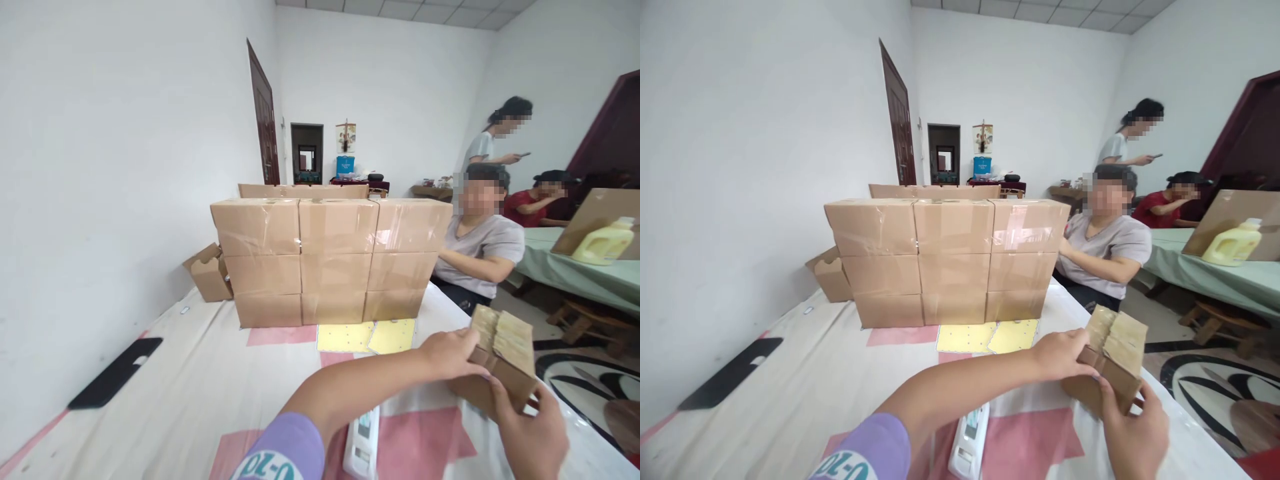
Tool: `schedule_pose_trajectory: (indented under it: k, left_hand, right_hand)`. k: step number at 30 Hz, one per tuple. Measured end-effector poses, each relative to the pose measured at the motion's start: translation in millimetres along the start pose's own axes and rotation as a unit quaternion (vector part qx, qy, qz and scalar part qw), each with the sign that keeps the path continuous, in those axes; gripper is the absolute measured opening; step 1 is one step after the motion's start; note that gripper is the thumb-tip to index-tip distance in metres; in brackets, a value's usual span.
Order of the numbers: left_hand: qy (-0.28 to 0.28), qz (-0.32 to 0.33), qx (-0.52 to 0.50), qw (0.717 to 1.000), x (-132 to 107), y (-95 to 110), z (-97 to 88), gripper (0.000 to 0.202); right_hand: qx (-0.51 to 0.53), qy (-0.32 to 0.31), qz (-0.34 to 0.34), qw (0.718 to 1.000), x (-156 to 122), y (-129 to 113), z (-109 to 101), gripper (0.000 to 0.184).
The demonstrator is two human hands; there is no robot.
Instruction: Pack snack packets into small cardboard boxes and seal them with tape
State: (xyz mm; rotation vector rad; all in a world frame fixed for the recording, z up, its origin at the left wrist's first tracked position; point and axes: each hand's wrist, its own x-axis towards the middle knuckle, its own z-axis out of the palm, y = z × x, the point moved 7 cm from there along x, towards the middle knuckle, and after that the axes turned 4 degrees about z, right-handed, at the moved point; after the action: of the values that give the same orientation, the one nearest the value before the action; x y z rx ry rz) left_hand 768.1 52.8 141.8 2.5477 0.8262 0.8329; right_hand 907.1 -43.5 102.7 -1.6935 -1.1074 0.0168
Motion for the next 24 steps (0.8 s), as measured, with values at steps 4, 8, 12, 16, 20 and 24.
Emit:
schedule_pose_trajectory:
  k: [4, 8, 12, 16, 20, 24]
  left_hand:
    - [0.033, -0.029, 0.083, 0.996, 12.2, -32.0, 12.1, 0.061]
    - [0.057, -0.088, 0.136, 0.985, 14.7, -46.0, 13.0, 0.061]
    - [0.077, -0.131, 0.184, 0.971, 22.1, -51.9, 8.6, 0.053]
    - [0.116, -0.148, 0.145, 0.971, 26.4, -53.4, -13.0, 0.046]
    - [0.143, -0.154, 0.062, 0.976, 13.7, -54.5, -46.0, 0.03]
    - [0.197, -0.137, -0.029, 0.97, -65.5, -63.7, -91.3, 0.038]
  right_hand:
    - [0.024, -0.029, -0.006, 0.999, 30.6, 27.0, 42.9, 0.075]
    - [0.055, -0.056, -0.011, 0.997, 54.8, 41.0, 84.1, 0.073]
    - [0.193, -0.076, -0.007, 0.978, 70.7, 46.3, 120.9, 0.066]
    - [0.235, -0.091, -0.01, 0.968, 79.3, 35.7, 138.0, 0.068]
    - [0.265, -0.106, 0.072, 0.956, 71.2, 27.1, 120.5, 0.084]
    - [0.285, 0.01, 0.163, 0.944, 49.6, 40.4, 64.3, 0.066]
